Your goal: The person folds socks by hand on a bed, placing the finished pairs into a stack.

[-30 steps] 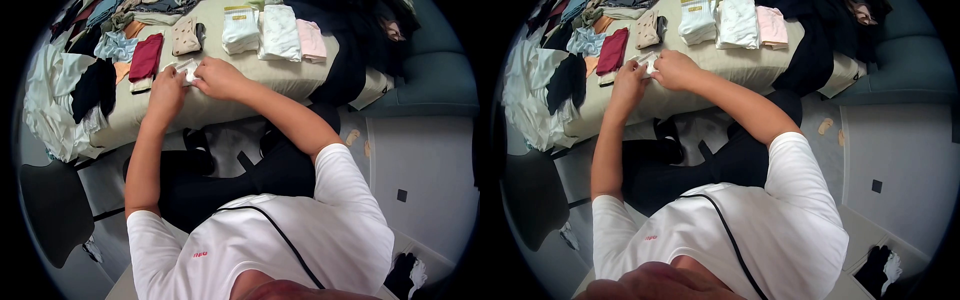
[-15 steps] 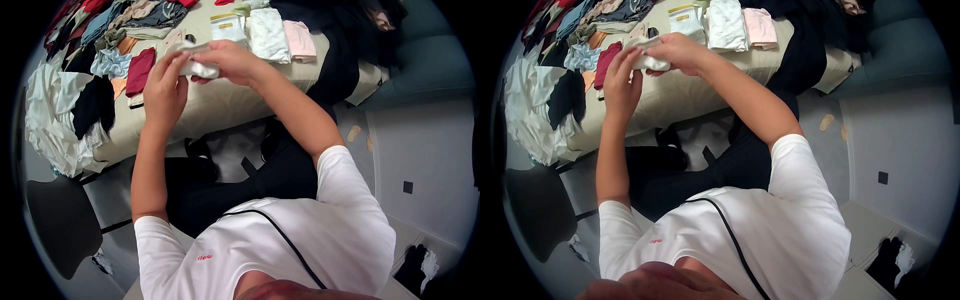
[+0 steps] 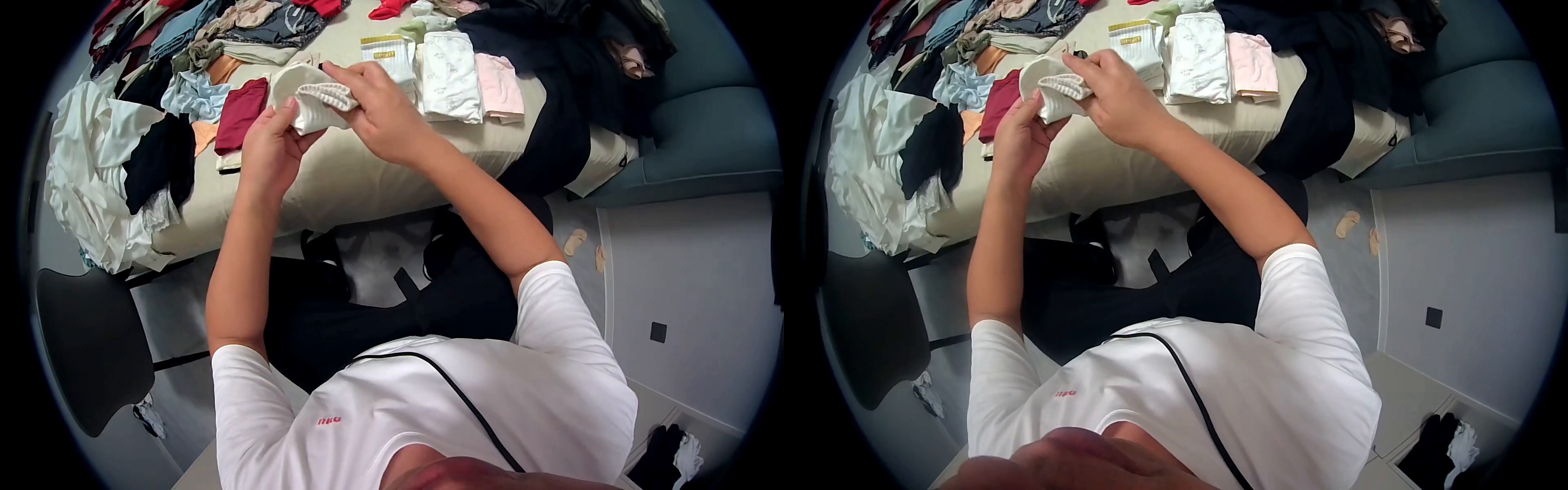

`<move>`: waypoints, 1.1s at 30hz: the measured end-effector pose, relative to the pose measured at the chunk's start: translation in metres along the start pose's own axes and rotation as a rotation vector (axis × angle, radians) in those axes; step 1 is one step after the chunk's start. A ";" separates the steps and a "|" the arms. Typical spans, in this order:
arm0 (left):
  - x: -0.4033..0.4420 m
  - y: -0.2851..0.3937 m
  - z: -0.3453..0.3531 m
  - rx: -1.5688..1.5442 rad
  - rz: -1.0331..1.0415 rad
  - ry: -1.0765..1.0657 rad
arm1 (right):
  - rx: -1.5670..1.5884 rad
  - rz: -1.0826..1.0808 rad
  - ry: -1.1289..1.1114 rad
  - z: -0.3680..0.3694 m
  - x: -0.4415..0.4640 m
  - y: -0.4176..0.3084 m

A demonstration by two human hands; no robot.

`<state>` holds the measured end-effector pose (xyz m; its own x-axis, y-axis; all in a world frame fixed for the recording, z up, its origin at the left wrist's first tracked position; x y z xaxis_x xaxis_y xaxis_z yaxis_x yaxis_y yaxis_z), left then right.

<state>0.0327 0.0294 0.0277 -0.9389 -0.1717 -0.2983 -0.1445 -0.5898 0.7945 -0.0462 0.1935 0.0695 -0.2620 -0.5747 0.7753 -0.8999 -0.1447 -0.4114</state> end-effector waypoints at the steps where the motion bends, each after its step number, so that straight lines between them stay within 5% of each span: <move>1: 0.000 0.001 -0.005 0.029 0.016 0.040 | -0.103 -0.098 0.045 -0.005 0.003 -0.010; 5: 0.012 -0.004 -0.034 0.190 0.069 0.094 | -0.063 -0.441 -0.069 -0.007 0.010 -0.032; 8: 0.002 -0.003 -0.008 0.128 0.117 -0.036 | 0.072 -0.198 -0.094 0.011 0.005 -0.015; 10: 0.003 -0.003 -0.008 0.144 0.107 -0.069 | 0.298 0.274 0.083 0.015 -0.004 0.010; 15: -0.022 0.007 0.025 -0.112 -0.014 -0.155 | -0.008 0.118 0.180 0.014 -0.005 0.005; 18: -0.014 -0.002 0.013 0.159 0.113 -0.169 | 0.160 0.254 0.188 0.026 -0.013 0.013; 23: -0.006 -0.016 -0.002 0.335 -0.018 -0.132 | 0.298 0.567 0.037 0.029 -0.018 0.012; 28: -0.008 -0.022 0.013 0.365 -0.113 -0.144 | 0.076 0.445 0.130 0.020 -0.018 0.001; 33: 0.018 -0.012 0.026 0.315 0.032 -0.015 | -0.138 0.298 0.044 -0.008 0.002 0.029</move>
<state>0.0091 0.0540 0.0266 -0.9487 -0.1734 -0.2644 -0.2020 -0.3107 0.9288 -0.0755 0.1949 0.0628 -0.5328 -0.5393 0.6521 -0.8196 0.1369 -0.5564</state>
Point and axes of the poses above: each hand's wrist, its own x-axis towards the middle knuckle, its own z-axis out of the palm, y = z × x, the point moved 6 cm from there along x, towards the middle knuckle, and after that the axes turned 14 degrees about -z, right-handed, at the moved point
